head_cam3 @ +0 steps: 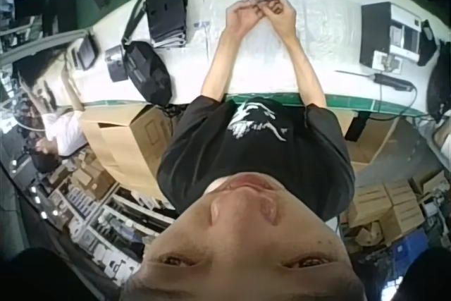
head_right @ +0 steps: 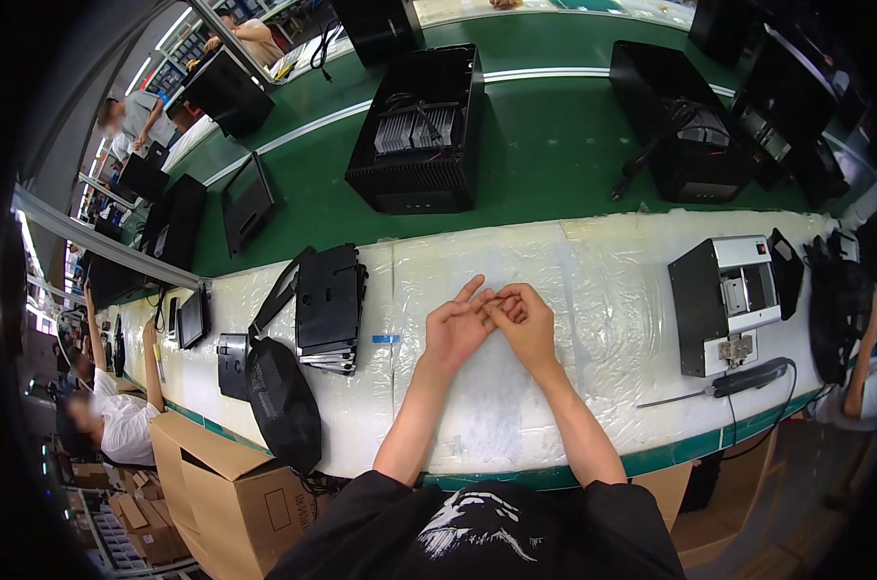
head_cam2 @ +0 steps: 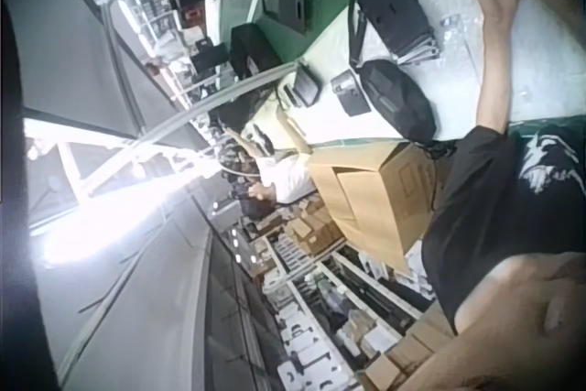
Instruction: Manually assembling electronic components into a housing and securing them with an electric screwdriver.
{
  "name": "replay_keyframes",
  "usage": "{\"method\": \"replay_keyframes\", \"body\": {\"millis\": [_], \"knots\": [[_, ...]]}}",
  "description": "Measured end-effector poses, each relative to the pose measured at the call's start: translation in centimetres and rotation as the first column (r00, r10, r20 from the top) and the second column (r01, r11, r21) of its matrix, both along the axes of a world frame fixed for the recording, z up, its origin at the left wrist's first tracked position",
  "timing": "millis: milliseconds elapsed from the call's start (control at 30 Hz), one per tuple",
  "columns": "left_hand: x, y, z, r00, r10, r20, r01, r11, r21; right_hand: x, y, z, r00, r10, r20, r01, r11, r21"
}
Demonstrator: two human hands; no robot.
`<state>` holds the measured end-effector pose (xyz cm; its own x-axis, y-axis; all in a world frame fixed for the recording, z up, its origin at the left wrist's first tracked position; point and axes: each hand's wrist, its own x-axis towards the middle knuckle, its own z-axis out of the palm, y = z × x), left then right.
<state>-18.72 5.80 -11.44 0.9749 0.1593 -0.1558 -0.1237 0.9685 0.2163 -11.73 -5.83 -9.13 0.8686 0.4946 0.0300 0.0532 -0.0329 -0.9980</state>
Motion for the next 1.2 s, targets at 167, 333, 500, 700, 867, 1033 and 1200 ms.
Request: {"method": "replay_keyframes", "body": {"millis": [167,333,500,700,867,1033,1200], "knots": [[0.1,0.0,0.4,1.000,0.003,-0.015,-0.003,0.999,0.035,0.0,0.3,0.0,1.000,-0.023,0.021,0.023,1.000,-0.009],[1.4,0.9,3.5,0.962,0.116,-0.248,0.071,0.769,0.636,0.2,0.6,-0.1,0.999,-0.046,-0.003,0.046,0.999,-0.023],[6.0,6.2,9.6,0.900,0.406,0.160,-0.144,-0.070,0.987,0.4,0.4,-0.2,0.998,-0.039,0.046,0.044,0.994,-0.104],[10.9,12.7,12.2,0.918,0.257,0.303,0.092,-0.880,0.466,0.6,0.1,-1.3,0.987,-0.034,0.159,0.042,0.998,-0.048],[12.2,15.4,12.2,0.968,0.233,0.096,0.171,-0.888,0.427,0.4,0.4,-1.2,0.975,-0.040,0.221,0.058,0.996,-0.074],[12.8,13.2,16.4,0.955,0.219,-0.200,0.280,-0.887,0.366,0.5,0.0,-0.5,0.991,-0.126,-0.050,0.129,0.990,0.062],[8.4,6.2,19.0,0.978,0.054,-0.203,0.140,-0.889,0.437,1.3,-0.8,-1.5,0.953,-0.281,-0.117,0.304,0.905,0.298]]}}
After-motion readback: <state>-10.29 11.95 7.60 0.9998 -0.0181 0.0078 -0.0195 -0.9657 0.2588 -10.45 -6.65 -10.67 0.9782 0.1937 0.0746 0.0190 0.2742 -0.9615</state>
